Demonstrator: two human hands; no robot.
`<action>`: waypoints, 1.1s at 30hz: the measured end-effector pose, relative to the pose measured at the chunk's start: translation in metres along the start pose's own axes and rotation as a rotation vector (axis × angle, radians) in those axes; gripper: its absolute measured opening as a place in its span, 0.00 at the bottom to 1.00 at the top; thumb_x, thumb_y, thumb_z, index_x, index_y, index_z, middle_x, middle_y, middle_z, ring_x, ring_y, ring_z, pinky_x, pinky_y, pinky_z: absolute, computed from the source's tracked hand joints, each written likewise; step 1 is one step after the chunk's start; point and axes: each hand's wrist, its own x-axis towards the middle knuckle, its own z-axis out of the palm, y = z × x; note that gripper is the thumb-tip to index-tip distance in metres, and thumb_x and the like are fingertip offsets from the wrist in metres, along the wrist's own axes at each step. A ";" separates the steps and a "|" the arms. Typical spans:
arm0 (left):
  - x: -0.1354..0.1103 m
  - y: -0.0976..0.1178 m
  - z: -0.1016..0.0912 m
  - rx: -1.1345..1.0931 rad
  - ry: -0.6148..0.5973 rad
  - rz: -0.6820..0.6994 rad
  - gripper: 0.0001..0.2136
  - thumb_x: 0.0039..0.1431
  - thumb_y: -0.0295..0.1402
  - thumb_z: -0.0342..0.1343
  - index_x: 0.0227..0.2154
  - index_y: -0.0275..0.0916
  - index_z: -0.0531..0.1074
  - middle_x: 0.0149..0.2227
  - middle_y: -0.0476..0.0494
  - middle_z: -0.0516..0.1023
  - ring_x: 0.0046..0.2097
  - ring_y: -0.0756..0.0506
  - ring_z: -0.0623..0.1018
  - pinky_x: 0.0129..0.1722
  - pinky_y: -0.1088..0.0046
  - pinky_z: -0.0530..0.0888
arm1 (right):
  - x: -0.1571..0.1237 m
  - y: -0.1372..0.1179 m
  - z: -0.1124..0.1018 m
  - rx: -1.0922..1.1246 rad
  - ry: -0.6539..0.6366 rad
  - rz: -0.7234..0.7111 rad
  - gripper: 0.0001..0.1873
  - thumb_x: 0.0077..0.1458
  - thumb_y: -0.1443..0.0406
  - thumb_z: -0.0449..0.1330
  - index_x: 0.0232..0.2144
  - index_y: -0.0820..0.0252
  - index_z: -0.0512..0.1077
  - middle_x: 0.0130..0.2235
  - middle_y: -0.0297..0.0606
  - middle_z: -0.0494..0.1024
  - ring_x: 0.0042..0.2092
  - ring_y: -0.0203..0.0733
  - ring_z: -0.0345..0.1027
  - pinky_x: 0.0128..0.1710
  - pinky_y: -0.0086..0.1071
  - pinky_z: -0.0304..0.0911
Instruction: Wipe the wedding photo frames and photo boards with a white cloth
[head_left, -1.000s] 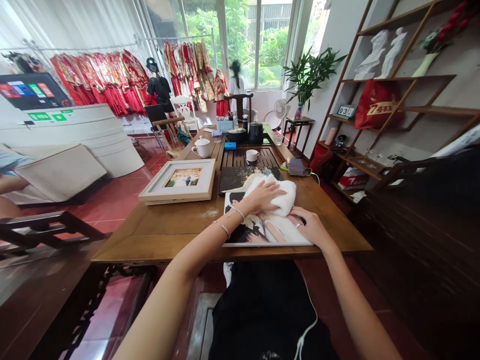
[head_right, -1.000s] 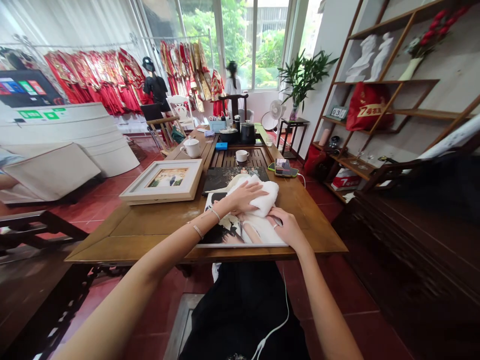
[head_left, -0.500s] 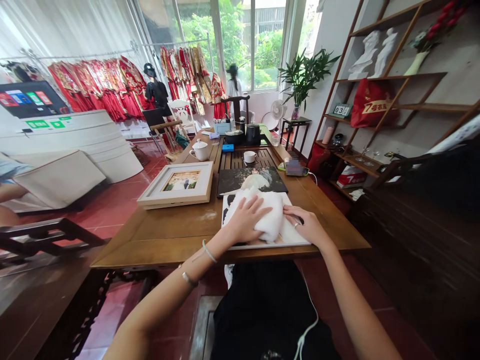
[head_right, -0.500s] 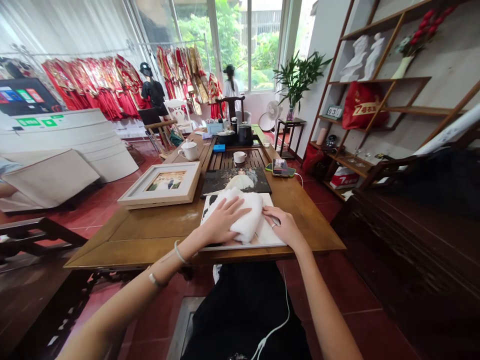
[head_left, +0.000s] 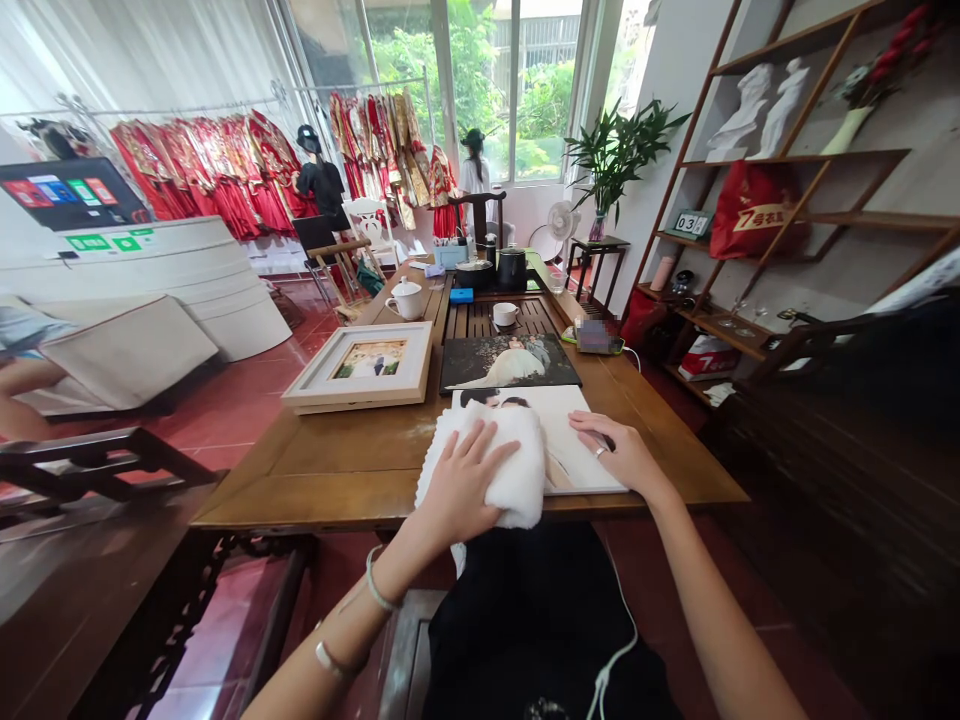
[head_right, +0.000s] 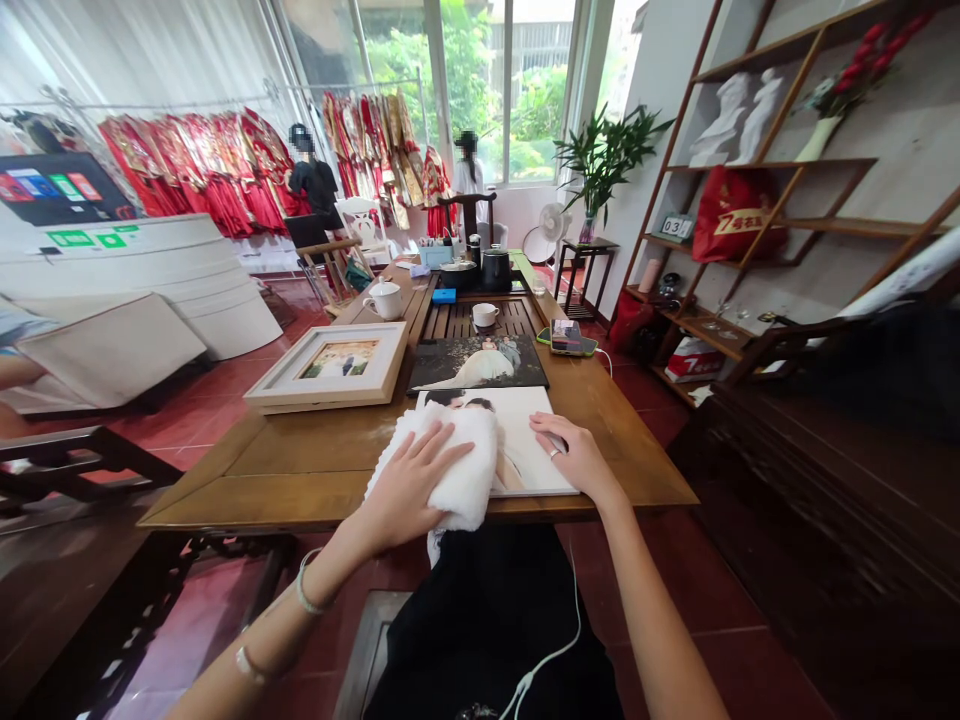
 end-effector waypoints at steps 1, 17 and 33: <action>0.006 -0.004 -0.002 0.003 -0.003 -0.013 0.35 0.50 0.35 0.57 0.63 0.48 0.55 0.68 0.39 0.50 0.68 0.35 0.48 0.64 0.48 0.51 | 0.000 0.000 0.000 -0.002 -0.003 -0.001 0.12 0.56 0.63 0.57 0.39 0.56 0.78 0.49 0.41 0.79 0.54 0.46 0.71 0.57 0.45 0.64; 0.090 -0.053 0.004 0.070 0.100 -0.147 0.29 0.58 0.42 0.53 0.62 0.43 0.57 0.65 0.34 0.56 0.66 0.33 0.54 0.61 0.47 0.56 | 0.001 0.001 -0.001 0.002 0.010 -0.016 0.12 0.56 0.63 0.57 0.39 0.54 0.78 0.49 0.41 0.79 0.53 0.47 0.72 0.57 0.45 0.64; -0.010 0.009 0.007 0.000 0.086 -0.201 0.35 0.49 0.35 0.56 0.63 0.46 0.56 0.67 0.37 0.51 0.68 0.34 0.50 0.64 0.47 0.51 | 0.001 -0.001 0.000 0.005 0.018 -0.010 0.11 0.56 0.63 0.57 0.38 0.55 0.78 0.47 0.40 0.80 0.53 0.47 0.72 0.56 0.45 0.65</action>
